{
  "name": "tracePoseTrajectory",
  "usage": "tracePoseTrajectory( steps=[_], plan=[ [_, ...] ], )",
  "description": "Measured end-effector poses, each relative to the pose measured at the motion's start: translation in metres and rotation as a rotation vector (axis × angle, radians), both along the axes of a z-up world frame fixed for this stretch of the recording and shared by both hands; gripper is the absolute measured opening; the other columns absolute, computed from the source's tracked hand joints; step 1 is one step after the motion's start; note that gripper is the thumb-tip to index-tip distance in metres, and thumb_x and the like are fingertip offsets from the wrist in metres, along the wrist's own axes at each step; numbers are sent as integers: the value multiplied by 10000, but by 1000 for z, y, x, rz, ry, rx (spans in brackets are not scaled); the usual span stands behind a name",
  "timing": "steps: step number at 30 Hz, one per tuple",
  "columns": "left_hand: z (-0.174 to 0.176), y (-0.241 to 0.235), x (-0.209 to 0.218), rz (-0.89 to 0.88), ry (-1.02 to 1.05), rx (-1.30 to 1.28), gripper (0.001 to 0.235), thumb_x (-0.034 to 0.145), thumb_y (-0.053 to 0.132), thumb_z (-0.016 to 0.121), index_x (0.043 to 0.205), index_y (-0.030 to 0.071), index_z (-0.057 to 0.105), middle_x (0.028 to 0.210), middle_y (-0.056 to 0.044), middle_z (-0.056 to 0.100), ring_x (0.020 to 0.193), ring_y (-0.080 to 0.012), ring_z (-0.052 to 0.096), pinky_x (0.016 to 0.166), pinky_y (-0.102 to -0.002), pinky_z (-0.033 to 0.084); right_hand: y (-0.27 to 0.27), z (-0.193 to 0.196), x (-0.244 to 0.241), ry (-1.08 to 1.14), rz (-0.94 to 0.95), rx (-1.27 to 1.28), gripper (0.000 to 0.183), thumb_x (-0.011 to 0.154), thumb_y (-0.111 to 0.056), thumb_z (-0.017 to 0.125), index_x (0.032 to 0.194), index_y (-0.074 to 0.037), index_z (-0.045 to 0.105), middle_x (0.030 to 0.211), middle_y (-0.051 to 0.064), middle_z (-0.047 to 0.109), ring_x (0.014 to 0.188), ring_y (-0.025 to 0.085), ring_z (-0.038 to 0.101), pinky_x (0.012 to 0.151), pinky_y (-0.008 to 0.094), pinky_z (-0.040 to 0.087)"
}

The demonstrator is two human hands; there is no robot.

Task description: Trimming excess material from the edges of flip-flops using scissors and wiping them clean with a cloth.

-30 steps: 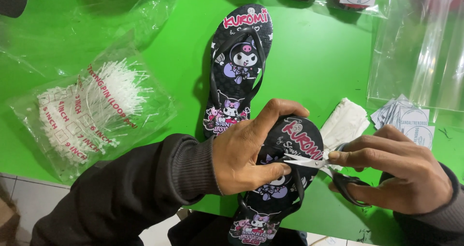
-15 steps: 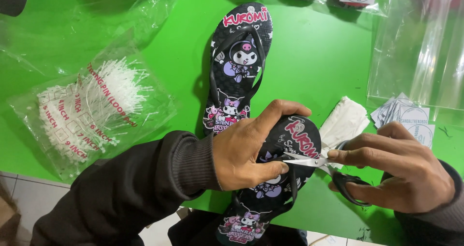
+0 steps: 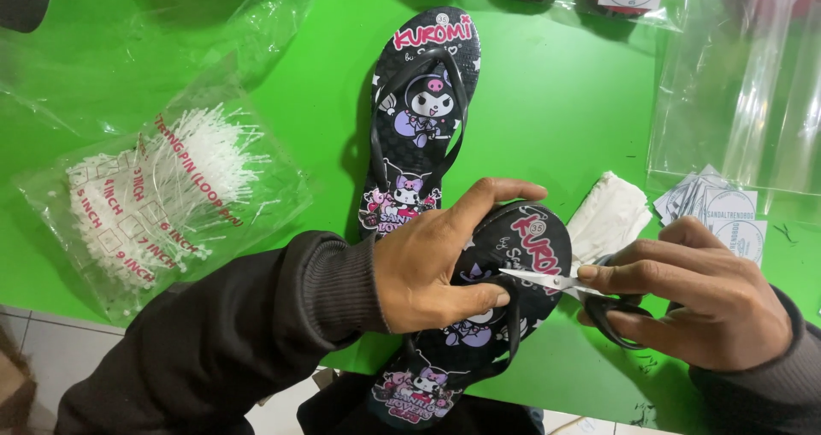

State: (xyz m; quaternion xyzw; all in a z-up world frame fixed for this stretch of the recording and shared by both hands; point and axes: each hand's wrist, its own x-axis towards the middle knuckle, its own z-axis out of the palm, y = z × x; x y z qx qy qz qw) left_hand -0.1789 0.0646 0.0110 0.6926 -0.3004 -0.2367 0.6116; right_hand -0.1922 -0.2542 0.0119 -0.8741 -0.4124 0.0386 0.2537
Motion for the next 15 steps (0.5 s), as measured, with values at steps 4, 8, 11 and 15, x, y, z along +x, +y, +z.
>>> tracePoseTrajectory(
  steps=[4,8,11,15],
  plan=[
    [0,3,2,69,-23,-17,679,813,161,706,1391,72,361,1150,-86,713,966,-218,767,975,-328,620,7,4,-5,32,-276,160,504,585,-147,942,1033,-50,731,912,60,795,740,134,736,654,243,614],
    [2,4,2,123,57,-103,647,835,157,687,1387,65,363,1213,-125,681,1074,-247,743,1017,-346,616,17,7,-3,63,-460,252,586,640,-140,889,1159,47,691,966,158,756,694,156,669,609,251,542],
    [-2,6,4,143,248,-440,587,921,10,606,1397,49,263,1185,-144,569,1080,-258,647,1055,-400,605,19,-2,-5,324,-493,509,596,632,24,815,1186,149,634,950,230,733,717,227,702,680,288,643],
    [-12,7,7,387,177,-718,702,759,-12,607,1369,102,279,1246,-120,471,1194,-261,507,1051,-428,550,21,-17,-12,481,-367,676,617,630,-133,865,1176,34,630,987,138,752,832,203,783,802,298,708]
  ],
)
